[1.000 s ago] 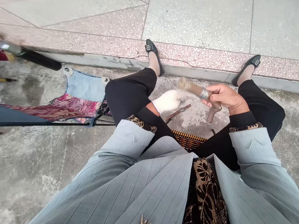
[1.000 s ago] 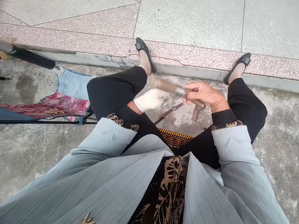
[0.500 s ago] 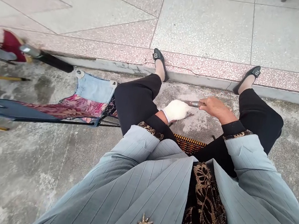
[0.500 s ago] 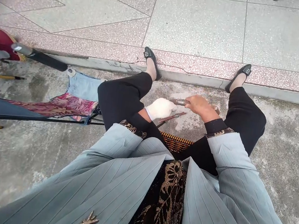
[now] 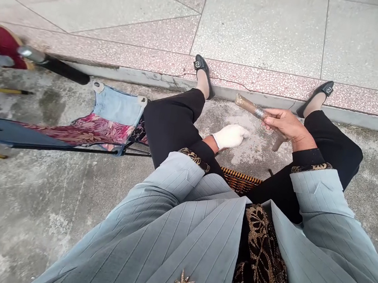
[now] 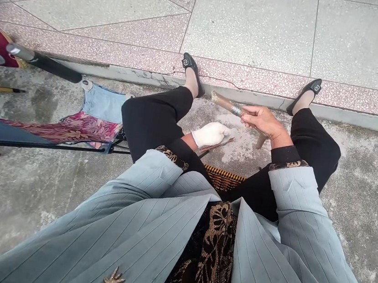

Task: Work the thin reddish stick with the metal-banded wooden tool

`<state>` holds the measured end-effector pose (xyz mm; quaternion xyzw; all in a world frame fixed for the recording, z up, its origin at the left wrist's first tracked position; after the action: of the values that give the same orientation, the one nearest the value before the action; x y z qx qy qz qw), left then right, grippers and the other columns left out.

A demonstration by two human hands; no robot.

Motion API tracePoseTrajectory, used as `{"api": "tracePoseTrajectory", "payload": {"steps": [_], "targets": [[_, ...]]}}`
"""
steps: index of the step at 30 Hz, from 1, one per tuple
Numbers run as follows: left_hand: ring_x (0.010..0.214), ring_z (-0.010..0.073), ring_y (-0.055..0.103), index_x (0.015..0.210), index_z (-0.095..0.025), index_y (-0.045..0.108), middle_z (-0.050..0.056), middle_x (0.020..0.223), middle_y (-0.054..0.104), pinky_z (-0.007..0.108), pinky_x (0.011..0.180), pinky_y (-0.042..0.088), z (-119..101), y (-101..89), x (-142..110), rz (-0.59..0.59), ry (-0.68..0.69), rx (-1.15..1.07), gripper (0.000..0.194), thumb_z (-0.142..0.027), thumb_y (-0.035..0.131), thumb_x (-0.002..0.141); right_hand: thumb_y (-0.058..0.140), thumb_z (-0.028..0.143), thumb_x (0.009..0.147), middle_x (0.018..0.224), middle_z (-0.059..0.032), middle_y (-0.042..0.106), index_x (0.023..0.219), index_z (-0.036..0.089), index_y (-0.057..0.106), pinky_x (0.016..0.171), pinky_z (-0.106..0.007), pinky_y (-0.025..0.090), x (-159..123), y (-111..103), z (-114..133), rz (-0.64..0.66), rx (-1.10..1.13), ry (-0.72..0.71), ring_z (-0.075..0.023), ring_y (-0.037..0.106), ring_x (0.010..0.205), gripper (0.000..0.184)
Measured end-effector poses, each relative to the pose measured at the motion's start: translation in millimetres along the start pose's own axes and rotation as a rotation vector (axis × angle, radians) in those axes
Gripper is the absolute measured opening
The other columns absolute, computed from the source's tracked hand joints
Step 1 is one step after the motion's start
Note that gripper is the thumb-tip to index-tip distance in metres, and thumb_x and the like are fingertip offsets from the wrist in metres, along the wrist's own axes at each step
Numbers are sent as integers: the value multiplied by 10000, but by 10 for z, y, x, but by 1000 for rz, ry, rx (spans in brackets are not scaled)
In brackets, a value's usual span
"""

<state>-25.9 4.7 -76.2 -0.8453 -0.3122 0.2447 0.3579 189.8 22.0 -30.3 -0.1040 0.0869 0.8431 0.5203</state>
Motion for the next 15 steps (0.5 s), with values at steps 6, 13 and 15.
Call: {"api": "tracePoseTrajectory", "payload": {"steps": [6,13,15], "targets": [[946,227,682,814,-123,755,111,815,740,311,819,430,-23,47,-50,70,-116,164,171,-181,609,880,723,273,917,830,-36,714,1207,126,821,708,-289,455,88,-3,-101,-156,-589,181,-163,589,716,339],[926,251,717,834,-189,775,110,833,754,320,767,449,-46,-18,-36,122,-60,295,147,-216,630,840,729,227,933,890,-87,768,1107,156,870,697,-300,425,93,346,-164,325,-1124,417,-203,658,800,235],[873,230,709,816,-194,768,89,836,761,312,750,456,-14,-48,-5,130,-7,255,178,-177,591,805,757,229,897,823,-60,756,1116,152,872,686,-286,449,18,364,-158,569,-879,443,-170,637,718,260]]}}
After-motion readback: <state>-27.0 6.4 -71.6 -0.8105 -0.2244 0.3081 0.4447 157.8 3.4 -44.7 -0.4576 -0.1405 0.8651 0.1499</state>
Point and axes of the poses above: each hand's wrist, its own x-axis towards the middle knuckle, its own y-axis out of the palm, z = x × y, the point moved 3 cm from there along x, towards the middle knuckle
